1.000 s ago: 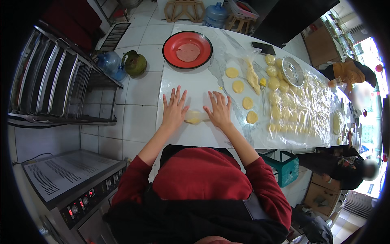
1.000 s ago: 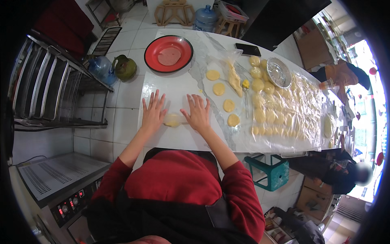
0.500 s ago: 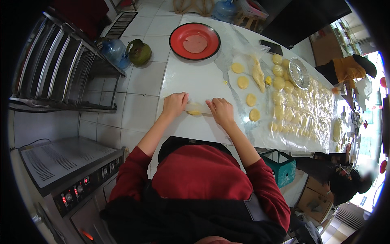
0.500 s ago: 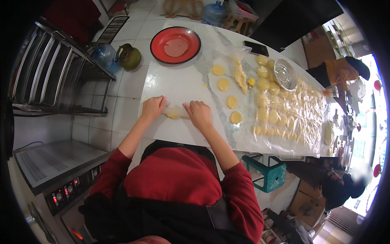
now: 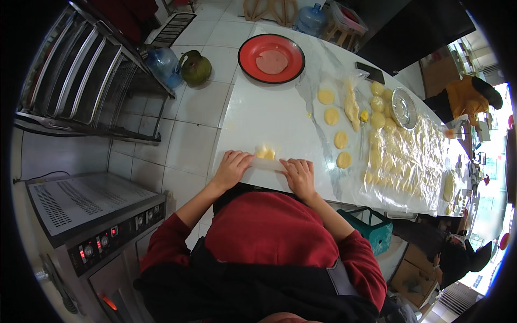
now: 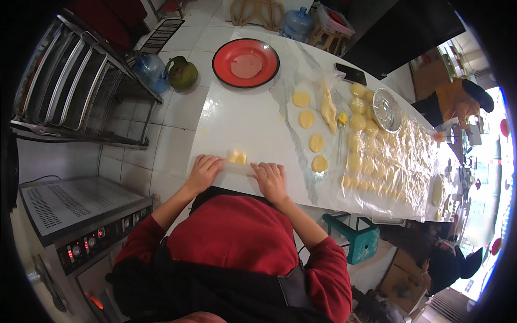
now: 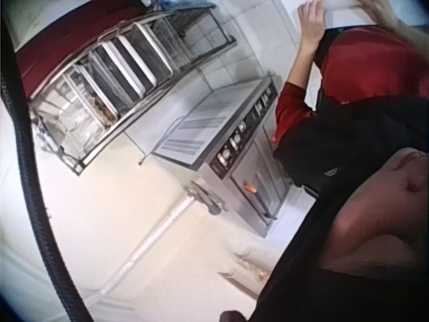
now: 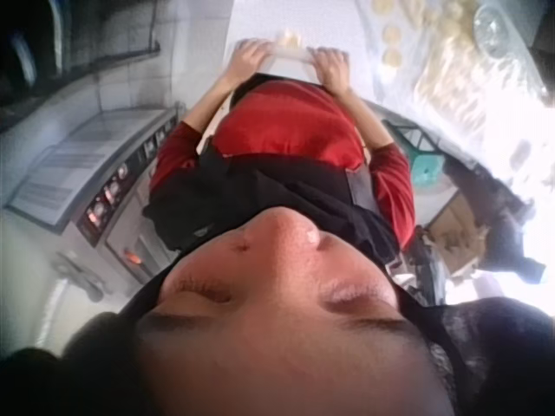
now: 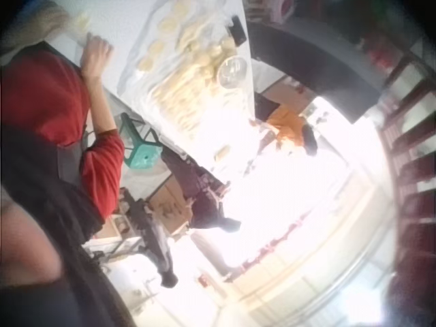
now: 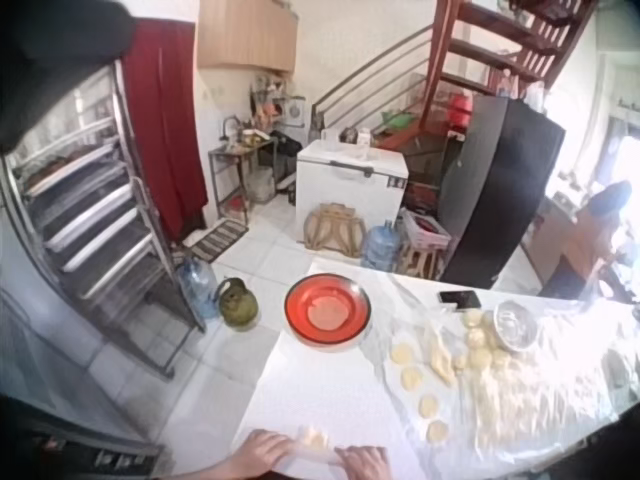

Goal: The person washes their hands in a sink, walks over to a work table, and flattens dough balls onto the tabletop using a small rolling pin and by hand.

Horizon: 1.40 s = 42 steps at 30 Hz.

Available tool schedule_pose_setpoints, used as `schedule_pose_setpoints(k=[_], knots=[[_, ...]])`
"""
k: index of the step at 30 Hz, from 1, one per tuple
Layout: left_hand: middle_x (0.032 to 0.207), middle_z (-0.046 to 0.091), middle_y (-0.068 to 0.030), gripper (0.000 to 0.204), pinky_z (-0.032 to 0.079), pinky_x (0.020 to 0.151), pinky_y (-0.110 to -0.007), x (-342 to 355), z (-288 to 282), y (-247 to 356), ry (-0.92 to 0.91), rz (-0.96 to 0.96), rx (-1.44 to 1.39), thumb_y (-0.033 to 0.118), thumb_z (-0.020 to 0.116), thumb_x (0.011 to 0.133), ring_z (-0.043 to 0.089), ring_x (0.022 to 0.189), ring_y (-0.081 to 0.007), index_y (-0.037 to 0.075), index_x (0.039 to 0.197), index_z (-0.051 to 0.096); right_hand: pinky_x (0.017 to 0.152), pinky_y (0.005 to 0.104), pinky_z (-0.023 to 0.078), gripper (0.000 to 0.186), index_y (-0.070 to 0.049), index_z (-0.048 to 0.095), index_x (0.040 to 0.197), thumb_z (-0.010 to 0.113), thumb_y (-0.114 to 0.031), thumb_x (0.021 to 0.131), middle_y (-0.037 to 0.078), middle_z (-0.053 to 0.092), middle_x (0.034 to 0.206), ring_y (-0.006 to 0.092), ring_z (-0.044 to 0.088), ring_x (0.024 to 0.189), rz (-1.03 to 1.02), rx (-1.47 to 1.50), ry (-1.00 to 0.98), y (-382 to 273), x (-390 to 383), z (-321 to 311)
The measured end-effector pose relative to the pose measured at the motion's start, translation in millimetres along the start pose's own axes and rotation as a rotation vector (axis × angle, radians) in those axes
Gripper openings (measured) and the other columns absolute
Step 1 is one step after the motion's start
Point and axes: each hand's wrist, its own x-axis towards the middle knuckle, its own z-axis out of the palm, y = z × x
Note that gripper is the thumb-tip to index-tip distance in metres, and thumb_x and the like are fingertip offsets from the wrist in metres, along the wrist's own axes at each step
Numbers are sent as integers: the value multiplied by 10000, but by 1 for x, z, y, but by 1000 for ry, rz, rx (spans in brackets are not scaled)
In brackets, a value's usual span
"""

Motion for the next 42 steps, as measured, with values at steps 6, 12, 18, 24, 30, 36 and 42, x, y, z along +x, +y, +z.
schedule_pose_setpoints(k=[6,12,18,24,30,36,42], knots=[[960,551,-57,266,366,802,-352,7,-8,1,106,129,7,107,543,749,507,900,-210,58,1011,549,746,332,349,383,-153,575,1037,650,-169,662,-2,538,923,175,492,823,-49,49,70,1,4,-17],[1050,532,-86,304,345,858,-381,42,-5,-3,72,35,259,179,532,770,486,980,-233,36,1038,521,711,319,370,335,-149,569,1013,628,-258,701,23,553,862,191,509,780,27,-150,60,15,39,-14],[750,609,-166,372,436,625,-440,97,11,-33,-326,-468,92,276,405,853,579,673,-329,2,692,598,723,361,401,195,-111,561,883,545,-274,778,98,573,928,222,535,869,619,137,-353,43,94,-14],[584,565,-190,498,426,564,-454,86,7,-59,193,-692,-14,321,341,870,558,579,-366,1,580,590,983,475,185,575,-64,337,1252,571,-226,752,153,326,1301,259,281,1227,246,73,322,-1,67,1],[482,517,-109,506,416,530,-343,22,-8,-67,405,-901,-301,309,319,880,516,475,-228,-28,624,596,1029,495,46,609,-78,283,1297,484,-377,806,64,275,1353,203,191,1280,-94,-69,-220,-30,36,24],[484,509,-68,512,365,441,-286,-21,-21,-74,667,-1137,-519,312,327,883,475,434,-153,-62,640,578,1018,509,56,512,-81,341,1270,411,-370,853,44,335,1323,191,263,1250,-139,-4,-283,-32,50,12],[515,512,-54,505,335,395,-228,-31,-33,-81,780,-1192,-692,343,317,887,441,412,-109,-26,647,563,943,414,310,423,-63,392,1220,469,-139,811,161,514,1091,286,428,1098,122,175,-143,-10,59,39]])
